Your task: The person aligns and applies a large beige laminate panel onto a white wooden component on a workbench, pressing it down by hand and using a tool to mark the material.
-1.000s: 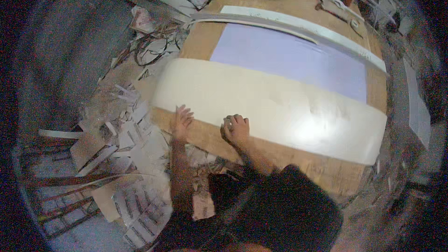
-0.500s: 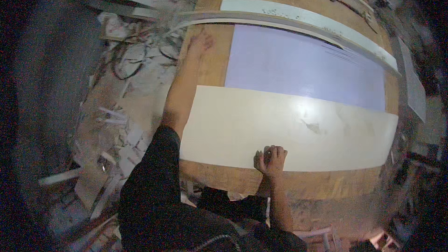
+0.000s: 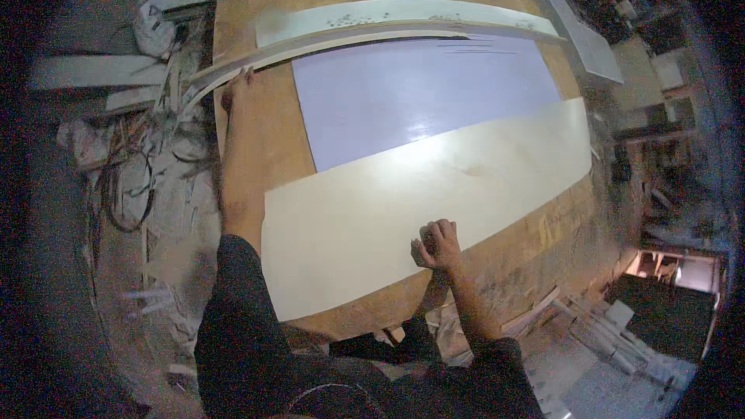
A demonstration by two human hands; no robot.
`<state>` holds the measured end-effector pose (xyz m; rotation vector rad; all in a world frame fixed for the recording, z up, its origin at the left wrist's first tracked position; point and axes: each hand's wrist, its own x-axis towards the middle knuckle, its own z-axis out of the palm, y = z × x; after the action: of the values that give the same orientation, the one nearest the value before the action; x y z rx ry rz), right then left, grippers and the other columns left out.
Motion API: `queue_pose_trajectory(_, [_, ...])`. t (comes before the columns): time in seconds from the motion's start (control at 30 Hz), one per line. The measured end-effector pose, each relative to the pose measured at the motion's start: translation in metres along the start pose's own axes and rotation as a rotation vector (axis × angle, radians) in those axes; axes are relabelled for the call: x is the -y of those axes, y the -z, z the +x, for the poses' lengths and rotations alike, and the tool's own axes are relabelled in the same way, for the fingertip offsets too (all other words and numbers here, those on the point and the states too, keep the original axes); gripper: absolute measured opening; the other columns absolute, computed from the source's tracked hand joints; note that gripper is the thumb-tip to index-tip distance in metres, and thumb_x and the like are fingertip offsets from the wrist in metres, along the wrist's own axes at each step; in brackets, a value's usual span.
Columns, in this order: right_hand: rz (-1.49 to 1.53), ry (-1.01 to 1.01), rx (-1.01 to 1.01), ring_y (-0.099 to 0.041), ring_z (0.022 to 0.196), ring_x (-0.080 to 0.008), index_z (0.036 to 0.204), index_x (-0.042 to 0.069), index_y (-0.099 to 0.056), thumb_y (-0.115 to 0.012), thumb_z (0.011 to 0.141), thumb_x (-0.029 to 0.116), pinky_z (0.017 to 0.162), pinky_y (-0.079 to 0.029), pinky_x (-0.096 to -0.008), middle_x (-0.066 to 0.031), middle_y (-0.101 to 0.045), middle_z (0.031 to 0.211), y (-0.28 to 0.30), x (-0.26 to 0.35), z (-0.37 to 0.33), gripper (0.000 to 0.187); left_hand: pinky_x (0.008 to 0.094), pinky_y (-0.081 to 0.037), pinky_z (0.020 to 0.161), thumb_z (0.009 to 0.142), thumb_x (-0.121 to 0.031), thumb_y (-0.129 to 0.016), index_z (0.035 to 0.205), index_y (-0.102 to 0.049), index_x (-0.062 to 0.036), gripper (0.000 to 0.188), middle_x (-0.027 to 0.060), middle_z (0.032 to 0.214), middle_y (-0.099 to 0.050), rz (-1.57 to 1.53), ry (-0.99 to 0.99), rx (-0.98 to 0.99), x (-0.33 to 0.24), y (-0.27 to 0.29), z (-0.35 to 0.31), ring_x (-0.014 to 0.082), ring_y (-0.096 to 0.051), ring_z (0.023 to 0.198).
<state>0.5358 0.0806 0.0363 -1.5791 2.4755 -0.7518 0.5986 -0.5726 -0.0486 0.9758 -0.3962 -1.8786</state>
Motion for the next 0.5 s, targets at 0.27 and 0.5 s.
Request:
queue_pose_trajectory(0.27, [-0.054,-0.013,-0.014,-0.046,0.083,-0.0325,0.101,0.004,-0.054,-0.068,0.078,0.027,0.079,-0.038,-0.0455,-0.0149,-0.048,0.091,0.002,0.011,-0.005,0.035,0.0296,-0.059,0.068,0.094,-0.008,-0.068,0.12,-0.055,0.0089,0.034,0.0226,0.109,-0.064,-0.068,-0.115,-0.084,-0.018,0.013,0.021,0.0272,-0.067,0.095])
queue_pose_trajectory(0.5, [-0.055,-0.106,0.065,-0.049,0.093,-0.0377,0.102,0.006,-0.056,-0.066,0.081,0.031,0.084,-0.04,-0.0505,-0.0179,-0.051,0.1,0.003,0.029,-0.003,0.034,0.0304,-0.06,0.069,0.093,-0.004,-0.067,0.119,-0.054,0.0109,0.032,0.023,0.109,-0.063,-0.024,-0.415,-0.261,-0.129,0.132,0.057,0.028,-0.067,0.097])
